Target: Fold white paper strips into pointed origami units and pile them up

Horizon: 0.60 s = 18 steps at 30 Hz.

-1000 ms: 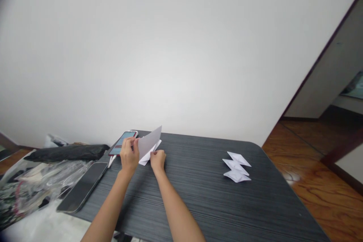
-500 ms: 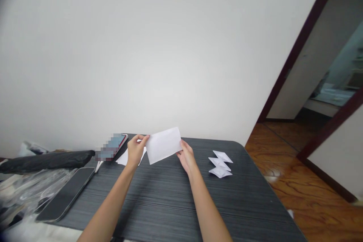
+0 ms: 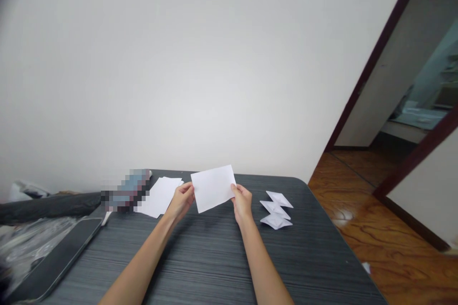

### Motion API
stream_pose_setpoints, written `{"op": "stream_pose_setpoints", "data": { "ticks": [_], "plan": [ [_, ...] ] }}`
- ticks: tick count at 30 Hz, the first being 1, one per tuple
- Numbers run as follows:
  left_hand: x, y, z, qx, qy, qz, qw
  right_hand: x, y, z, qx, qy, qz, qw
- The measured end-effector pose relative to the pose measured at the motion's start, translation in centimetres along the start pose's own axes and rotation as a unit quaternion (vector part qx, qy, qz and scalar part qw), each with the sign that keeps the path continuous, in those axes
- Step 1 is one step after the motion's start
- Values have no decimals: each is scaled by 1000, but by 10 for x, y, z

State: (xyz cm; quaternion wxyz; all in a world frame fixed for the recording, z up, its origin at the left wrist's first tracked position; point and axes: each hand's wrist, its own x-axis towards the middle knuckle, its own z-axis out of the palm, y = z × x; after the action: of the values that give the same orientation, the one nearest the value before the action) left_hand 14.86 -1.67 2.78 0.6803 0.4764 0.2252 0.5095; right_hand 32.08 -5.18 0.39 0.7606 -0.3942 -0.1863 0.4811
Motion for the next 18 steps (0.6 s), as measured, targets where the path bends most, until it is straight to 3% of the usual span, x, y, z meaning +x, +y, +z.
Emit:
{"op": "stream_pose_setpoints", "data": {
  "ticks": [8,18],
  "plan": [
    [1,-13,3,-13,-1,-7,1000,-4,0,3,5,-6,19,1000],
    [-1,-13,8,-52,19,-37,998,-2,10,-1,-29,-9,38,999]
  ]
}}
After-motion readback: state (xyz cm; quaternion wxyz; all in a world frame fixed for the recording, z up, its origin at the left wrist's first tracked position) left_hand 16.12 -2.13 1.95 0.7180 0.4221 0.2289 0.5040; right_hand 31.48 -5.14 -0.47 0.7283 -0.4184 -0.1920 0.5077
